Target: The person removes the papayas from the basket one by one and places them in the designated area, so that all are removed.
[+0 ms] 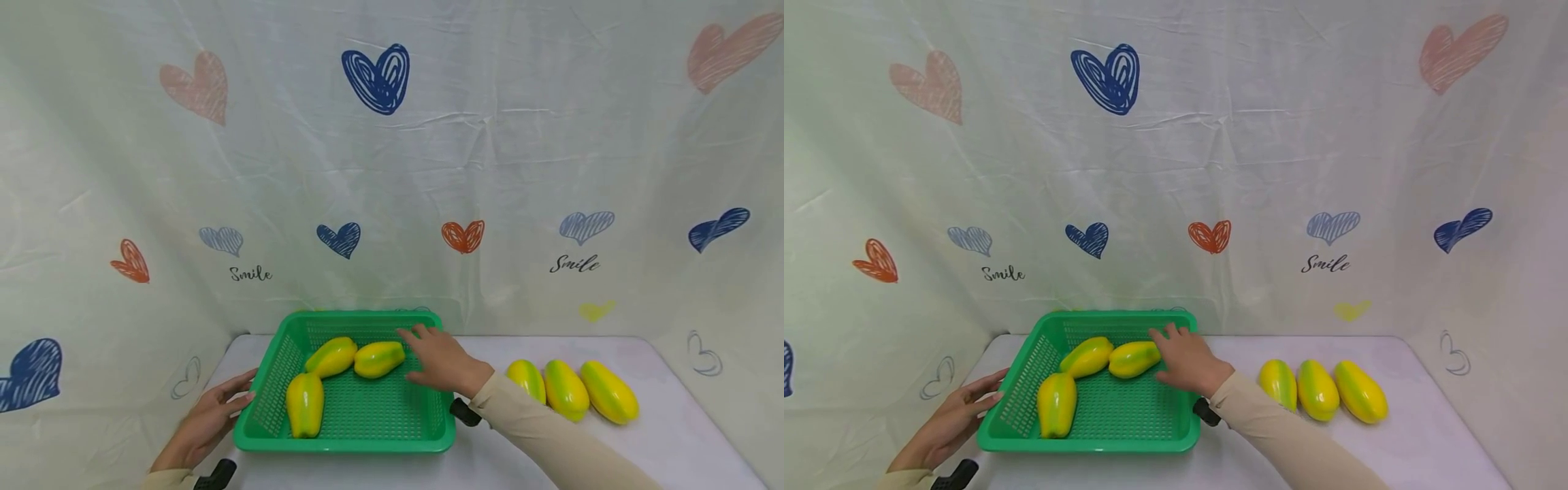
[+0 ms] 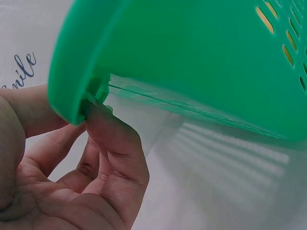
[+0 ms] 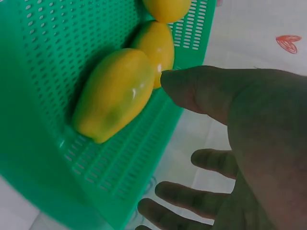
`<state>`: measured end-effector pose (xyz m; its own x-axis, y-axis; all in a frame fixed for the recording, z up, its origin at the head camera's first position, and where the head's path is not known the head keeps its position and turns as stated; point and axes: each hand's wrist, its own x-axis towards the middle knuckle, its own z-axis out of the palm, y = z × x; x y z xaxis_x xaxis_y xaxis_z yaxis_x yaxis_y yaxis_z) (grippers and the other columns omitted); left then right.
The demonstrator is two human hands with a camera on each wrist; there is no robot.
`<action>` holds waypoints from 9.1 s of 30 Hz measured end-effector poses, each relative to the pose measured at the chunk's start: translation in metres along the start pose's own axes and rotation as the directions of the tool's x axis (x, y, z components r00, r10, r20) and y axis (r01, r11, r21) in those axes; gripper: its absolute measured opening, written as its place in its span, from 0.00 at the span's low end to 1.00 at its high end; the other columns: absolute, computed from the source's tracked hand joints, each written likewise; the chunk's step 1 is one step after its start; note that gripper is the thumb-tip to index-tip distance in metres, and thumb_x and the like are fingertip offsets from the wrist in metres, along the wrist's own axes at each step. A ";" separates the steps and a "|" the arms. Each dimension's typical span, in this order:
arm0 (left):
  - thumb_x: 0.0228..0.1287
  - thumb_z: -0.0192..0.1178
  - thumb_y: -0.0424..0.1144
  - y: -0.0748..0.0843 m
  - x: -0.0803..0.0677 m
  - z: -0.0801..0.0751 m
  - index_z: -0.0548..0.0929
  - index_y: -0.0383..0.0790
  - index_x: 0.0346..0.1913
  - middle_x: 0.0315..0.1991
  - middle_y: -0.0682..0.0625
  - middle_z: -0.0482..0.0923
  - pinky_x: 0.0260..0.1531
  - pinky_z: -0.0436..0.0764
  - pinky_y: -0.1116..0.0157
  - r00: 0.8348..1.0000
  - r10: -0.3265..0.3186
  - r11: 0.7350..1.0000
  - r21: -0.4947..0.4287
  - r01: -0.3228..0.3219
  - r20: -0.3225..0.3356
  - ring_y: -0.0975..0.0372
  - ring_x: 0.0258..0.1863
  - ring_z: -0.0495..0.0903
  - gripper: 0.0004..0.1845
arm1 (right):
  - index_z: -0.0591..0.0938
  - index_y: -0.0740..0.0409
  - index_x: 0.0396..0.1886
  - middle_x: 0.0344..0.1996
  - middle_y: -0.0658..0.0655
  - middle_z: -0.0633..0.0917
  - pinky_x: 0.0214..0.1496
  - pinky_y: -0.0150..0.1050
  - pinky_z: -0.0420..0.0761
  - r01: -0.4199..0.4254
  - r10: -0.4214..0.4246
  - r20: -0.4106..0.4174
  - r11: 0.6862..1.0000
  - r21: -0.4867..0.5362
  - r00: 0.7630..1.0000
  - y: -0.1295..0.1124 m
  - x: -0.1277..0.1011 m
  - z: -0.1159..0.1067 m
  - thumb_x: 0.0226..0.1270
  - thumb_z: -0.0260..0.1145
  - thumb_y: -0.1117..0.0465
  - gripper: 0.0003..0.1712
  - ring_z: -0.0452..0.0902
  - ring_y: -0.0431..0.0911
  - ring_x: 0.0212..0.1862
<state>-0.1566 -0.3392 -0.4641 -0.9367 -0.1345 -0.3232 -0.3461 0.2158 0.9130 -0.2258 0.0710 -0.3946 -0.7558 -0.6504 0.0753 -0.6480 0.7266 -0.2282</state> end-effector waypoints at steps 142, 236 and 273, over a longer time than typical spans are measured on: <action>0.81 0.58 0.36 -0.001 0.002 -0.002 0.54 0.29 0.83 0.73 0.29 0.60 0.49 0.85 0.64 0.999 -0.031 0.999 -0.013 0.031 0.018 0.63 0.49 0.79 0.37 | 0.80 0.45 0.66 0.68 0.59 0.73 0.61 0.60 0.84 -0.200 0.210 -0.166 0.977 0.076 0.964 0.075 -0.194 0.026 0.35 0.88 0.59 0.50 0.76 0.53 0.63; 0.80 0.60 0.37 -0.002 -0.002 0.000 0.56 0.30 0.83 0.66 0.36 0.69 0.47 0.86 0.67 1.000 -0.015 0.998 -0.055 0.014 -0.005 0.64 0.47 0.79 0.37 | 0.69 0.39 0.79 0.79 0.63 0.65 0.65 0.70 0.75 -0.336 0.283 0.213 0.900 0.278 0.935 0.096 -0.216 0.043 0.47 0.88 0.52 0.59 0.69 0.64 0.72; 0.82 0.58 0.38 -0.003 -0.002 -0.001 0.55 0.30 0.83 0.70 0.35 0.66 0.48 0.85 0.67 1.000 -0.008 0.998 -0.054 0.009 0.019 0.65 0.49 0.79 0.37 | 0.69 0.41 0.79 0.78 0.58 0.68 0.69 0.69 0.74 -0.035 0.037 -0.010 0.994 0.104 0.999 0.073 -0.171 0.004 0.54 0.85 0.53 0.54 0.70 0.59 0.72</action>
<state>-0.1541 -0.3408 -0.4656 -0.9347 -0.1181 -0.3354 -0.3513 0.1619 0.9221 -0.1435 0.2343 -0.4285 -0.7799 -0.6211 0.0767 -0.6077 0.7222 -0.3304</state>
